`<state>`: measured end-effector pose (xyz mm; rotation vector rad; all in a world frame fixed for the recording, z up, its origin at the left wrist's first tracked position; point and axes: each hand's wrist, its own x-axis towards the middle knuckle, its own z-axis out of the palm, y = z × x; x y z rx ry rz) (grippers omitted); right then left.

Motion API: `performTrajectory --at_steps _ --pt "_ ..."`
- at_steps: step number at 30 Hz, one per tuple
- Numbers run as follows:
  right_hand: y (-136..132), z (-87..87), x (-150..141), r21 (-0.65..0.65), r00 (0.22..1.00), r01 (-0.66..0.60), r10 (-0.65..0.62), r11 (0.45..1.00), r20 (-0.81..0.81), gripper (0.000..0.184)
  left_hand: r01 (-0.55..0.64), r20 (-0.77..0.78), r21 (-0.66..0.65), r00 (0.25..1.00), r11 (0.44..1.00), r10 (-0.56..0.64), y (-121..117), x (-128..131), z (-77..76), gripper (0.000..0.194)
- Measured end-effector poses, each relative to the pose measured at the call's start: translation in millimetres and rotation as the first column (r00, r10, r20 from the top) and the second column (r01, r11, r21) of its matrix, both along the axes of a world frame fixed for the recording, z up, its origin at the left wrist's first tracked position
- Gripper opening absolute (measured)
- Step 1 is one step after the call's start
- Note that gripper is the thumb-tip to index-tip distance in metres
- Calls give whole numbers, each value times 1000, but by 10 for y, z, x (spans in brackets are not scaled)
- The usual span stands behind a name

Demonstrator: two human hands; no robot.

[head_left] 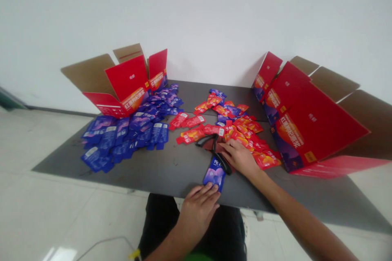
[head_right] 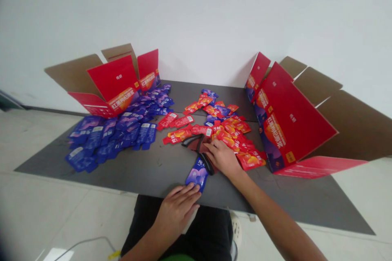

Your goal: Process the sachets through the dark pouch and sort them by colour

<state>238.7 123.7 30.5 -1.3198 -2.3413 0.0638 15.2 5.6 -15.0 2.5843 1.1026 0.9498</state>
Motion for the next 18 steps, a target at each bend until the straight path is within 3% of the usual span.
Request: performTrajectory --at_steps 3,6,10,13,15,18 --pt "-203 74 -60 9 995 -87 87 996 -50 32 -11 9 -12 1000 1000 11 -8 8 -24 25" --pt "-429 -3 -148 -81 985 -157 151 984 -84 35 -20 10 -39 1000 999 20 -18 12 -42 24" --pt "-197 -116 -30 -65 999 -15 12 998 -45 29 -9 2 -17 1000 1000 9 -12 0 -27 26" --pt "-41 -48 78 42 999 26 -25 999 -25 28 -16 21 -4 1000 1000 16 -13 4 -12 26" --pt "-162 18 49 82 996 -29 35 996 -76 32 -22 34 -20 999 1000 22 -27 20 -8 27" --pt "-516 29 -94 -4 977 -194 193 981 -95 35 -59 43 -93 997 994 63 -59 46 -7 23"
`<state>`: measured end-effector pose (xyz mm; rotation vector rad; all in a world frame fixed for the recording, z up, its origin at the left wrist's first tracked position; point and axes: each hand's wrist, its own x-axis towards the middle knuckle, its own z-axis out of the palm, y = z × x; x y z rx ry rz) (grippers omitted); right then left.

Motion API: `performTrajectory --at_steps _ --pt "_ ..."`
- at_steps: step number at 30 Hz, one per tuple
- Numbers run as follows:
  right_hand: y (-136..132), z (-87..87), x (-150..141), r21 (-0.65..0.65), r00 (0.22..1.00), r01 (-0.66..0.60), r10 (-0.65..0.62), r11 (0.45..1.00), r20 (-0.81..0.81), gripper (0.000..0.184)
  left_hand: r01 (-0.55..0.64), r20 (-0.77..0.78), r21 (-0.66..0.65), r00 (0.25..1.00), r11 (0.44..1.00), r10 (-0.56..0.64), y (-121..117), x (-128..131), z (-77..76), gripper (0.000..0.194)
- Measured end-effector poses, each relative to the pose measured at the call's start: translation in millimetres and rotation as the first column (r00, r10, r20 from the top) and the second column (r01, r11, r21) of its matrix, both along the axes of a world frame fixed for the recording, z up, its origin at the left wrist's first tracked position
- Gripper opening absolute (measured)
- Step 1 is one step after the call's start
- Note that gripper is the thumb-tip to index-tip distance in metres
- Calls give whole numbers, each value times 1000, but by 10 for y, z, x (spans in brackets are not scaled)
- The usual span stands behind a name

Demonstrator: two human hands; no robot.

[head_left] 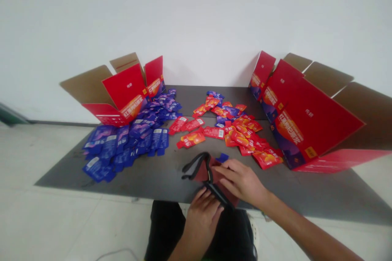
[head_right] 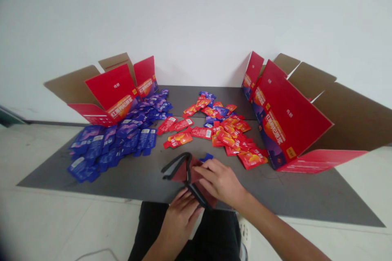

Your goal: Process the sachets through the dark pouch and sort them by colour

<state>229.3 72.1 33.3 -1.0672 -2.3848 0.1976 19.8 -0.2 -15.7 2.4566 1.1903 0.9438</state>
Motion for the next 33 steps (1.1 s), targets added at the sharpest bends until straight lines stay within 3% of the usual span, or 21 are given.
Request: performTrajectory --at_steps 3,6,10,14,16,18,21,23,25,27,29,31,33 --pt "-98 -100 -71 -87 1000 -23 24 996 9 32 -2 -13 -30 1000 1000 1 -12 -4 -13 23" --pt "225 -162 26 -40 993 113 -112 993 31 30 45 -43 22 998 999 -44 1 -35 -54 30" --pt "584 -2 174 46 973 207 -210 977 92 28 39 -62 37 997 999 -37 5 -46 -105 32" --pt "183 124 22 41 985 172 -172 984 13 35 10 -44 -11 999 1000 -11 -33 -5 -79 31" --pt "-72 72 -80 -45 998 59 -58 997 30 33 -8 -28 -41 1000 999 7 -46 9 -50 28" --pt "-139 -26 -111 -97 999 29 -26 995 35 32 -12 -29 -37 1000 999 11 -48 9 -30 27" --pt "164 -132 8 -55 984 170 -167 984 66 31 5 -63 18 998 1000 -4 -34 -5 -31 31" --pt "433 -118 133 -10 964 250 -248 968 93 27 2 -77 52 997 999 2 -24 -12 -45 32" --pt "540 -49 196 23 958 272 -272 962 93 26 -5 -76 80 997 997 11 -19 -9 -61 31" --pt "409 17 148 38 966 251 -253 967 51 28 -2 -71 95 997 995 9 -22 2 -70 32" --pt "116 31 19 20 981 195 -195 981 -7 31 -2 -50 77 999 997 6 -32 18 -68 31" --pt "-154 -10 -107 -57 997 81 -81 995 9 32 -28 -11 44 1000 999 29 -41 29 -55 29" --pt "-230 -78 -162 -100 999 43 -42 994 8 32 -34 -5 30 999 999 35 -41 25 -40 29"
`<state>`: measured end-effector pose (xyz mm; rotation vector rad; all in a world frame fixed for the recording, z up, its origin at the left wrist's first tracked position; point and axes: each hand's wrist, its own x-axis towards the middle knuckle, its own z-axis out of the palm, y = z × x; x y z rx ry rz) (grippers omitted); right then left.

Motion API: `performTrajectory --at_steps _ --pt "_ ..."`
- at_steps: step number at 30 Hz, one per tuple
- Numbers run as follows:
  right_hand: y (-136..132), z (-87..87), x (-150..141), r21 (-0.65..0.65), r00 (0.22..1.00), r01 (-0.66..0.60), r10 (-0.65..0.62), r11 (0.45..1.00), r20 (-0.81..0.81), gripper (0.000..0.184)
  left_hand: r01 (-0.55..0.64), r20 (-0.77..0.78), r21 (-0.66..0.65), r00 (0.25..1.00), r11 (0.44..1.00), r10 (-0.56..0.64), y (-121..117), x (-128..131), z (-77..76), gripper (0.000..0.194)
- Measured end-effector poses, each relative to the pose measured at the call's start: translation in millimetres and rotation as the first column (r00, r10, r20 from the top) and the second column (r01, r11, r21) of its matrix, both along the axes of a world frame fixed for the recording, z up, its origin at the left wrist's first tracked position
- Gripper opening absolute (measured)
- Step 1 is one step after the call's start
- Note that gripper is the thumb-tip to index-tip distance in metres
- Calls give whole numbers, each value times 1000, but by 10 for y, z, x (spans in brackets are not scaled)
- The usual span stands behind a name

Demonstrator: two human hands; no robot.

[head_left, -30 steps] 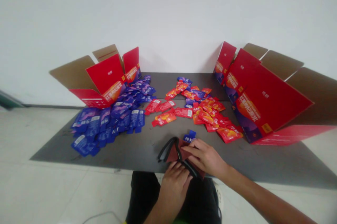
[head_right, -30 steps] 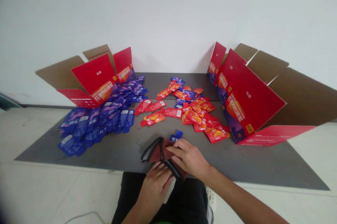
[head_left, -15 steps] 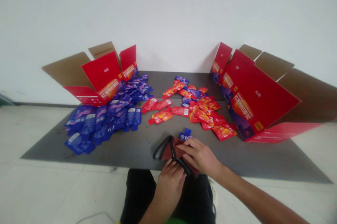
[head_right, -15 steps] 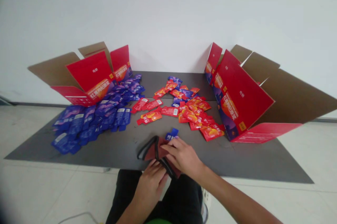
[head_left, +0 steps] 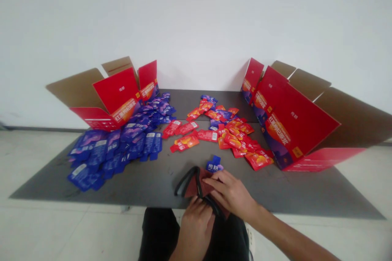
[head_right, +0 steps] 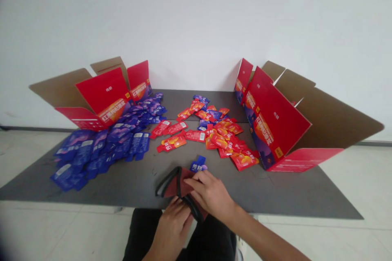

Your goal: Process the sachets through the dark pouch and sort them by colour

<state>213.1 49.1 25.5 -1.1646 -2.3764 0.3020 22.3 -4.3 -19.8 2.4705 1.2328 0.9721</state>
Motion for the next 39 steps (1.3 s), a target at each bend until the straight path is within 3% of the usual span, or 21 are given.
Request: performTrajectory --at_steps 4,7,9,11,15,19,21,23,26,28,30,34,37,39 --pt "467 -54 152 63 986 149 -153 987 65 28 62 -79 74 995 995 -56 30 -42 -1 32" --pt "775 60 282 119 968 207 -221 971 123 26 61 -97 99 994 993 -51 48 -61 -28 32" --pt "712 151 247 135 974 190 -203 973 95 29 61 -93 99 994 993 -52 44 -57 -38 33" --pt "473 189 122 110 989 129 -136 986 59 32 61 -65 84 996 995 -55 31 -42 -33 32" --pt "124 60 -74 -6 999 -32 32 999 15 31 31 9 -8 999 999 -31 13 -24 -1 29" --pt "517 -77 102 80 990 125 -129 989 48 29 50 -50 48 998 998 -48 25 -47 -5 33" --pt "735 -41 237 110 981 178 -186 978 64 27 50 -66 64 997 997 -46 30 -57 -16 34" --pt "757 43 283 136 977 199 -208 971 56 29 49 -63 67 997 997 -45 28 -56 -24 34" --pt "423 122 143 128 991 136 -137 982 -4 32 46 -35 32 998 998 -45 8 -39 -24 31" --pt "157 97 8 56 1000 5 -5 998 -2 31 19 -5 -26 1000 999 -20 -6 -28 -17 27" --pt "43 30 -65 8 999 -38 38 999 -23 30 5 -1 -48 1000 999 -5 -9 -27 -10 27" --pt "379 -81 46 44 994 100 -101 994 29 30 45 -74 52 996 998 -41 13 -49 -9 30" --pt "748 -43 213 100 976 178 -189 979 109 27 60 -106 76 993 995 -52 28 -65 -20 32" --pt "841 24 263 118 970 196 -210 974 126 27 59 -112 75 992 995 -50 31 -70 -24 32"
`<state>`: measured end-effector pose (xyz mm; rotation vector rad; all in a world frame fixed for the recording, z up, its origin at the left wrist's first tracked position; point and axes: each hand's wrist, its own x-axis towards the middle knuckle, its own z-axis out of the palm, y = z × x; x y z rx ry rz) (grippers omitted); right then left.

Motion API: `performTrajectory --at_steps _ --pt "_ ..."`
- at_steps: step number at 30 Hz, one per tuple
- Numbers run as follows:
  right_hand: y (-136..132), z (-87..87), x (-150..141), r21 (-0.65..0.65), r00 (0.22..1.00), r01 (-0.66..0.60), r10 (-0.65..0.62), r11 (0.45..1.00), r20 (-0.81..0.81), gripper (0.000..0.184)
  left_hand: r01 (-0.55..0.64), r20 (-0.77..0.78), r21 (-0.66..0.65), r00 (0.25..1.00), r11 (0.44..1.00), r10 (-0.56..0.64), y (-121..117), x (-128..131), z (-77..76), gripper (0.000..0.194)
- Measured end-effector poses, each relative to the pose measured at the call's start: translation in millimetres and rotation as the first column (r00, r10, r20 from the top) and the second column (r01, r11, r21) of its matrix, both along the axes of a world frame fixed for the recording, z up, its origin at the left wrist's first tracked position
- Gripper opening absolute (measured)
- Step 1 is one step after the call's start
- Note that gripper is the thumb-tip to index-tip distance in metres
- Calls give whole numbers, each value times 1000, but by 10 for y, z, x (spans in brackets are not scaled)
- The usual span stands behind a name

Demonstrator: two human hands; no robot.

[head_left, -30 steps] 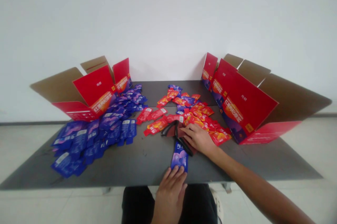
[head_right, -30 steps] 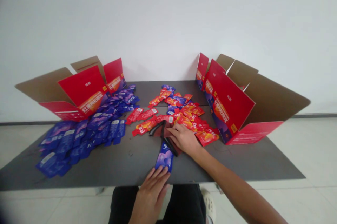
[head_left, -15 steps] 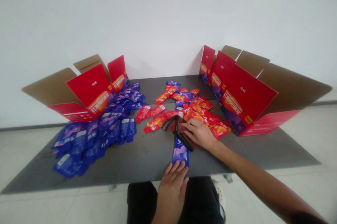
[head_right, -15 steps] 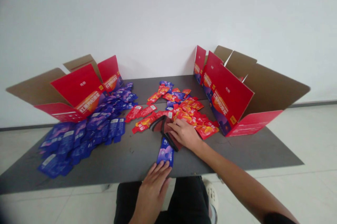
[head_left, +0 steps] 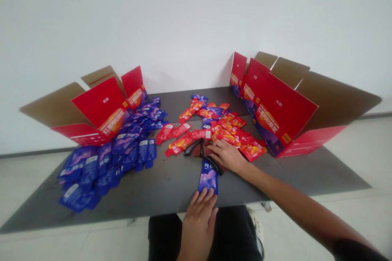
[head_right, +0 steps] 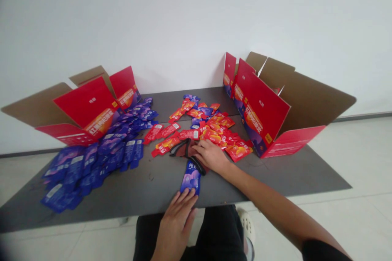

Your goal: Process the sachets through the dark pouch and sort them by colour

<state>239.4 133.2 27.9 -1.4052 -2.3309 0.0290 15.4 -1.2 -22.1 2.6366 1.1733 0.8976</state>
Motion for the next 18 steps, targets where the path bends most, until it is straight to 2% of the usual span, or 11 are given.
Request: performTrajectory --at_steps 2,4,7,9,11,14,16,18 --pt "-82 60 -34 18 1000 3 -3 1000 -16 29 2 -1 5 1000 1000 -2 -3 0 3 33" --pt "-307 85 -138 24 998 -25 27 999 -61 31 6 7 -1 1000 1000 -6 -11 5 13 33" --pt "-683 39 -319 -30 979 -163 158 986 -125 31 -15 49 -64 999 998 18 -21 14 29 28" --pt "-780 -30 -372 -67 964 -220 207 973 -165 29 -28 60 -88 998 996 33 -22 16 35 27" --pt "-679 -103 -337 -63 965 -190 175 980 -194 28 -16 36 -56 999 998 18 -17 12 36 28" --pt "-285 -142 -164 -25 989 -81 77 996 -129 26 4 -9 -6 1000 1000 -5 -3 -2 32 32" --pt "-57 -90 -49 -1 997 -22 21 1000 -76 23 6 -16 -1 1000 1000 -6 4 -10 27 33" --pt "-5 6 -7 15 998 8 -7 1000 -64 25 4 -11 -1 1000 1000 -4 4 -12 19 32"
